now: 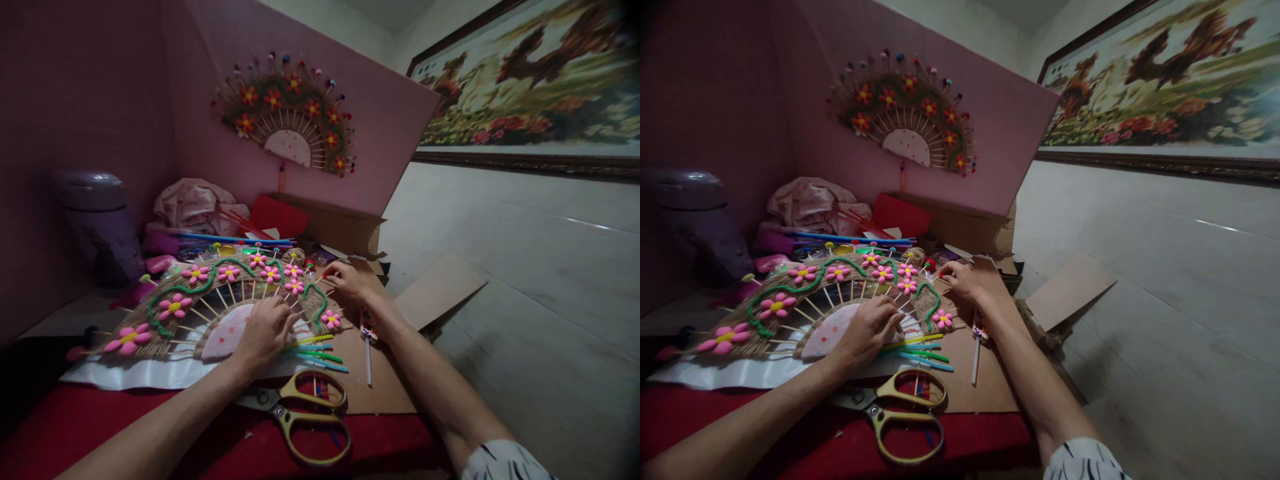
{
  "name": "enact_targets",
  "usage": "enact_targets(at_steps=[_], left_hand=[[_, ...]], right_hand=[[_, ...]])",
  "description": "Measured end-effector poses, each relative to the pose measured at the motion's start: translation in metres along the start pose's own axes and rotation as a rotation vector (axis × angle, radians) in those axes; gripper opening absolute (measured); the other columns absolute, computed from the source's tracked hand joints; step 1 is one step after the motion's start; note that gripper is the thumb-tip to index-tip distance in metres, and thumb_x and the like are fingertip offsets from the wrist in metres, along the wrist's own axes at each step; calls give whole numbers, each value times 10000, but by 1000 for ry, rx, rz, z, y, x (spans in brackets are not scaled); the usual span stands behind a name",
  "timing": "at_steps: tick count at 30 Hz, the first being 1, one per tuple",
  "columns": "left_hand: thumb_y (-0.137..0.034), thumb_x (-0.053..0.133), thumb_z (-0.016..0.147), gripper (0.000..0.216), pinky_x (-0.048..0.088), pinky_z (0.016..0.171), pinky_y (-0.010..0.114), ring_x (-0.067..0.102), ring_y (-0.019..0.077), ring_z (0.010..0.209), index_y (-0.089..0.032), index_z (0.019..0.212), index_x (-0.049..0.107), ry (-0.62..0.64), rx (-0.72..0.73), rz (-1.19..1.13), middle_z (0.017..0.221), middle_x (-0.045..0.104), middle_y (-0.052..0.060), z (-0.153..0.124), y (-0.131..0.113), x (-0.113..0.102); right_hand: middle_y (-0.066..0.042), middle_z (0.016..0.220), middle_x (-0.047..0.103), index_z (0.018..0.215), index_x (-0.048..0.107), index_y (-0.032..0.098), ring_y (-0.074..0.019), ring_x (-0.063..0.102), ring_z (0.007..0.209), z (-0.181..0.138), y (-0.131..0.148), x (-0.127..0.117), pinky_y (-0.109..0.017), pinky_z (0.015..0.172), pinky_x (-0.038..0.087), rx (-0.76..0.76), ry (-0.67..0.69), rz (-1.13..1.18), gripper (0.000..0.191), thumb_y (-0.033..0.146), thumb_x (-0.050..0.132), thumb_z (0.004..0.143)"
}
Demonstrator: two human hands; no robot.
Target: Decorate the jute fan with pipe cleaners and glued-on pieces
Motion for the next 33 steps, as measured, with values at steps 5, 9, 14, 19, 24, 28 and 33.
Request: enact_targets(at_steps=[5, 9, 14, 19, 24, 28, 33], left_hand=[[-301, 438, 884, 290, 371, 722, 331, 482, 189, 778, -157, 664, 559, 5, -2, 9, 787, 532, 58, 0, 0, 1], [-298, 440, 884, 283, 374, 720, 329, 484, 186, 777, -156, 671, 560, -1, 1, 11, 790, 535, 55, 0, 0, 0], [-300, 440, 885, 285, 376, 722, 329, 486, 185, 778, -152, 676, 565, -7, 12, 10, 792, 538, 54, 0, 0, 1], [-304, 446, 882, 291, 377, 723, 330, 486, 184, 774, -157, 664, 570, -9, 6, 12, 784, 539, 53, 0, -1, 1], [-298, 451, 881, 281, 376, 727, 332, 487, 185, 781, -161, 670, 575, 0, -2, 13, 796, 541, 53, 0, -1, 0], [-297, 455, 880, 267, 376, 726, 331, 486, 184, 782, -159, 681, 568, -2, 6, 18, 798, 544, 53, 0, 0, 1], [-294, 458, 878, 266, 375, 728, 330, 488, 184, 781, -156, 680, 570, -5, 8, 13, 794, 547, 55, 0, 0, 1]], right_hand=[[-35, 814, 648, 799, 636, 168, -141, 571, 742, 2, -2, 2, -251, 684, 447, 6, -1, -4, 81, 193, 572, 756], [-35, 806, 655, 811, 638, 166, -136, 573, 709, 4, -2, 4, -240, 646, 442, 16, -2, 4, 97, 170, 556, 759], [-35, 801, 658, 802, 637, 157, -135, 573, 701, 3, 1, 6, -242, 645, 443, 21, -5, 11, 93, 155, 561, 748], [-36, 803, 666, 808, 647, 158, -137, 580, 710, 1, 3, 6, -243, 649, 443, 43, -8, -2, 128, 124, 542, 742], [-39, 817, 677, 811, 662, 157, -137, 586, 719, 1, 5, 6, -239, 656, 446, 61, -20, -24, 149, 118, 536, 741], [-44, 834, 687, 822, 675, 160, -144, 595, 733, 0, 6, 5, -245, 663, 455, 77, -23, -49, 143, 142, 557, 745], [-33, 864, 703, 857, 696, 198, -154, 616, 764, -3, 3, 2, -255, 697, 469, 86, -5, -80, 162, 166, 570, 760]])
Point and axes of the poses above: each hand's wrist, its own z-axis towards the middle knuckle, its own x-axis out of the palm, y = z × x, the point moved 1 cm from there along z, towards the middle knuckle
